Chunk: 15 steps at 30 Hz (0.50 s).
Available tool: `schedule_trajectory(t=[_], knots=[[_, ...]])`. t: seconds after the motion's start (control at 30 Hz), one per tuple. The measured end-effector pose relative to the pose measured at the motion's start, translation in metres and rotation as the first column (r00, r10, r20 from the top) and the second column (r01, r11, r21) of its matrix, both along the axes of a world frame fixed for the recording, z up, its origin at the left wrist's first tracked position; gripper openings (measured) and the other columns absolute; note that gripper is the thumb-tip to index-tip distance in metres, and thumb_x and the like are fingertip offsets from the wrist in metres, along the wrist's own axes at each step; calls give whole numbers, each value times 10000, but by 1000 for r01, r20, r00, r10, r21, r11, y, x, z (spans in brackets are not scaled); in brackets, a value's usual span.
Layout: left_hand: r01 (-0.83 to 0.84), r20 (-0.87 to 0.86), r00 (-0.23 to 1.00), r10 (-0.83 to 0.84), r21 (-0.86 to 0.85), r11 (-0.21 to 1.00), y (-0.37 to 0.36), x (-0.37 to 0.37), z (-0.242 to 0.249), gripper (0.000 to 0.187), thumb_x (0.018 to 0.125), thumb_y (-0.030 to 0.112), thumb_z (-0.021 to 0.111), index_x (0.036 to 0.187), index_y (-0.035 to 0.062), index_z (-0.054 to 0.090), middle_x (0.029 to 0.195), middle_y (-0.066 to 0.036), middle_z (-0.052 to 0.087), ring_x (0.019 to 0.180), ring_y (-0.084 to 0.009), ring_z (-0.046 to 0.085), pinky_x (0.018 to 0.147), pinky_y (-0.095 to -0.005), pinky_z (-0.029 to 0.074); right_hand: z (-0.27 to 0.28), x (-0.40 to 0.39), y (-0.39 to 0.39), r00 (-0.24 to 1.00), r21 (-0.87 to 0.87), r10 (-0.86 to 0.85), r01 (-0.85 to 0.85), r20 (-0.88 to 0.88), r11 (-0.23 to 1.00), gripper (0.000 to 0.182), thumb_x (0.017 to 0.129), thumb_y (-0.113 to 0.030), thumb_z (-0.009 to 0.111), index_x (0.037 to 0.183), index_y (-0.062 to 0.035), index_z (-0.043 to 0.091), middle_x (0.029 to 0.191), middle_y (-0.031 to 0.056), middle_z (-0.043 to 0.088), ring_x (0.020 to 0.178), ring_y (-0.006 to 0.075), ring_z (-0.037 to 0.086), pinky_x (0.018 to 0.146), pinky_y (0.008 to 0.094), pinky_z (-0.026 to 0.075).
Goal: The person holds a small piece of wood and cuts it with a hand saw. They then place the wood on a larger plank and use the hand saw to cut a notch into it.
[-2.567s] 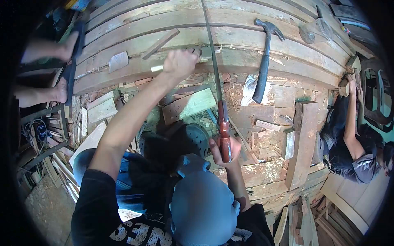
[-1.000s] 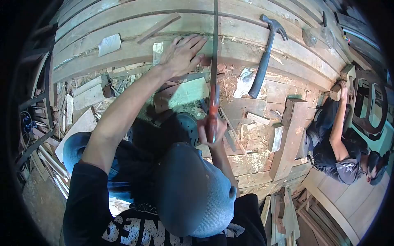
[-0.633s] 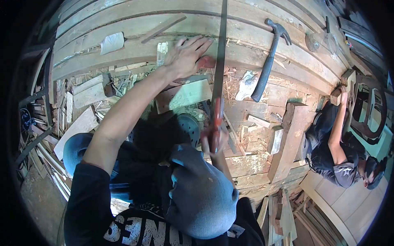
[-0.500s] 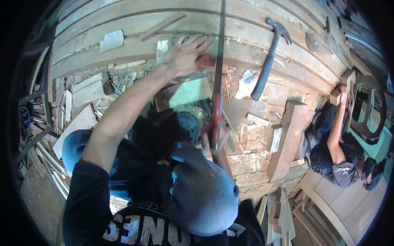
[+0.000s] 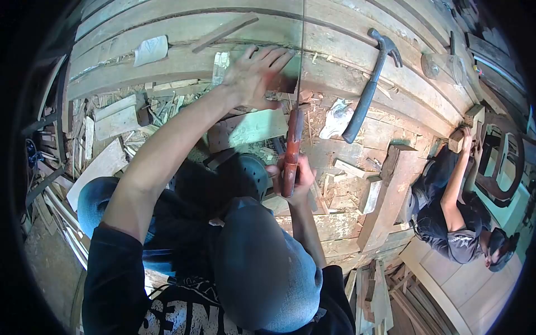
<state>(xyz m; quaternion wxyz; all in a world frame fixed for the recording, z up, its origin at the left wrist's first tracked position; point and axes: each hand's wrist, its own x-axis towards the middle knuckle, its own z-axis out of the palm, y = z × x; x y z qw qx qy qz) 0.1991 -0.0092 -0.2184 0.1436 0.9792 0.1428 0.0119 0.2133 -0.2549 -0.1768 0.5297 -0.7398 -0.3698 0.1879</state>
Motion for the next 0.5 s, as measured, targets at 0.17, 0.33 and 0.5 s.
schedule_trajectory(t=[0.17,0.33,0.5], knots=[[-13,-49,999,12,-9,1000,0,2,7,1036,631,559,710,1434,78,265,1369,-103,401,1280,-233,371,1057,-429,271,-23,-3,-1,985,186,34,-2,-168,983,266,776,-98,748,664,-52,511,553,2,500,490,78,478,472,238,388],[-38,-75,997,36,-21,999,2,10,1,991,646,496,730,1427,86,277,1326,-101,417,1254,-224,389,1052,-420,278,-10,4,3,999,19,32,-32,12,999,382,761,45,684,537,-98,410,460,-2,406,397,81,390,401,239,300],[-85,-130,988,79,-41,996,-2,11,10,1033,605,339,812,1440,85,259,1337,-93,403,1259,-214,383,1057,-417,272,-35,-16,-67,736,206,101,54,-669,977,127,868,-104,592,789,-45,512,526,1,455,402,87,428,352,251,300]])
